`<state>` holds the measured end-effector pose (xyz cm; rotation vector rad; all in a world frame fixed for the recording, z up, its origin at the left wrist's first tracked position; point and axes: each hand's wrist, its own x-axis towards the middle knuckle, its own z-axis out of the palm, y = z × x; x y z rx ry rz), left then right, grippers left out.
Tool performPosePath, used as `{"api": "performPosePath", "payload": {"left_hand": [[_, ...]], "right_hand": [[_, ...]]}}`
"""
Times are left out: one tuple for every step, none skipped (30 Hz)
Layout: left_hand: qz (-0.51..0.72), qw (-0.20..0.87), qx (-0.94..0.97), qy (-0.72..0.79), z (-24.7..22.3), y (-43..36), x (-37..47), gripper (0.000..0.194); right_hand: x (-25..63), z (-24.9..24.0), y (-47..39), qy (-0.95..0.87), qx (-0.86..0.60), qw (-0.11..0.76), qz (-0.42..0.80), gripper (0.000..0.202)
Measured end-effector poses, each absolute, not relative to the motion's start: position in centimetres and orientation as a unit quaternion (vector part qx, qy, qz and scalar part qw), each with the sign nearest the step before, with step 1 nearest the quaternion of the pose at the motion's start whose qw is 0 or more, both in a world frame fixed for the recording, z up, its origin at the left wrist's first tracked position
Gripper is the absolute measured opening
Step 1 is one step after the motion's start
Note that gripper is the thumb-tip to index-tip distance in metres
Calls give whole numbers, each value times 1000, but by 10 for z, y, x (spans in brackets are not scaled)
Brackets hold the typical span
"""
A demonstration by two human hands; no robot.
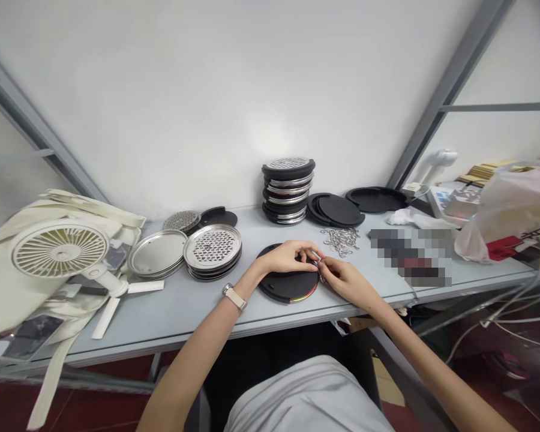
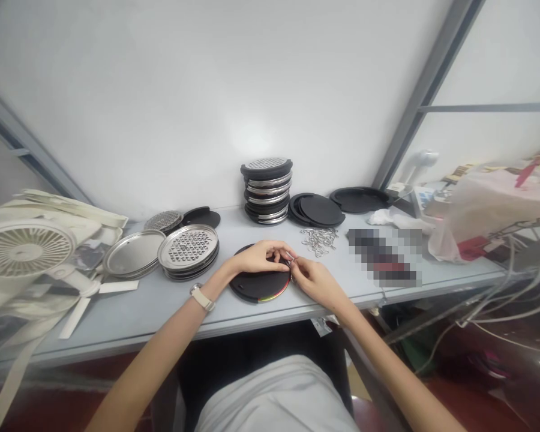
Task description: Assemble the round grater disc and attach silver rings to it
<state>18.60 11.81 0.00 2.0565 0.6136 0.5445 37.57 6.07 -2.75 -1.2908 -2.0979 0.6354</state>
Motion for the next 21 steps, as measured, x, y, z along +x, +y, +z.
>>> {"api": "performPosePath", "payload": {"left_hand": [[221,445,832,248,-1,119,186,38],[221,443,833,247,-1,119,186,37],[220,442,834,247,-1,119,186,36],[219,442,834,245,0,118,186,35],[217,444,834,244,0,118,187,34],[216,446,834,242,1,118,187,33],[215,448,834,241,2,117,187,33],[215,449,833,240,3,117,187,32],[215,450,833,241,3,117,187,32],[215,450,832,243,3,117,187,32],[215,449,832,245,3,117,187,32],[214,449,831,247,3,118,187,32],[215,448,831,249,3,118,187,32],[216,449,830,251,2,119,187,33],[218,451,828,251,2,119,186,34],[220,455,826,251,2,119,186,36],[221,461,823,249,1,120,186,37],[223,468,819,245,1,120,186,38],[224,476,816,240,1,120,185,38],[226,482,813,234,1,120,185,39],[228,488,811,229,1,120,185,39]], "right_hand": [[376,-27,61,-787,-484,295,243,37],[376,-27,61,-787,-482,295,247,37],[376,-27,61,-787,-480,296,252,38],[376,-27,61,-786,-477,298,256,37],[377,-28,61,-786,-474,300,258,37],[377,-28,61,-786,-472,301,261,37],[377,-28,61,-786,-470,303,263,37],[377,-29,61,-785,-469,305,265,37],[377,-29,62,-785,-468,306,267,36],[377,-30,62,-784,-468,306,268,36],[377,-30,62,-784,-469,306,268,35],[377,-30,62,-783,-471,307,268,35],[377,-30,62,-781,-473,308,266,34],[376,-29,61,-780,-476,310,264,34],[376,-29,61,-778,-478,312,262,33],[376,-28,61,-777,-480,313,260,33],[375,-27,60,-777,-481,313,259,33],[375,-26,60,-777,-482,313,259,33],[374,-25,60,-776,-482,313,260,33],[374,-25,60,-776,-480,312,264,34],[374,-25,60,-776,-478,313,268,34]]}}
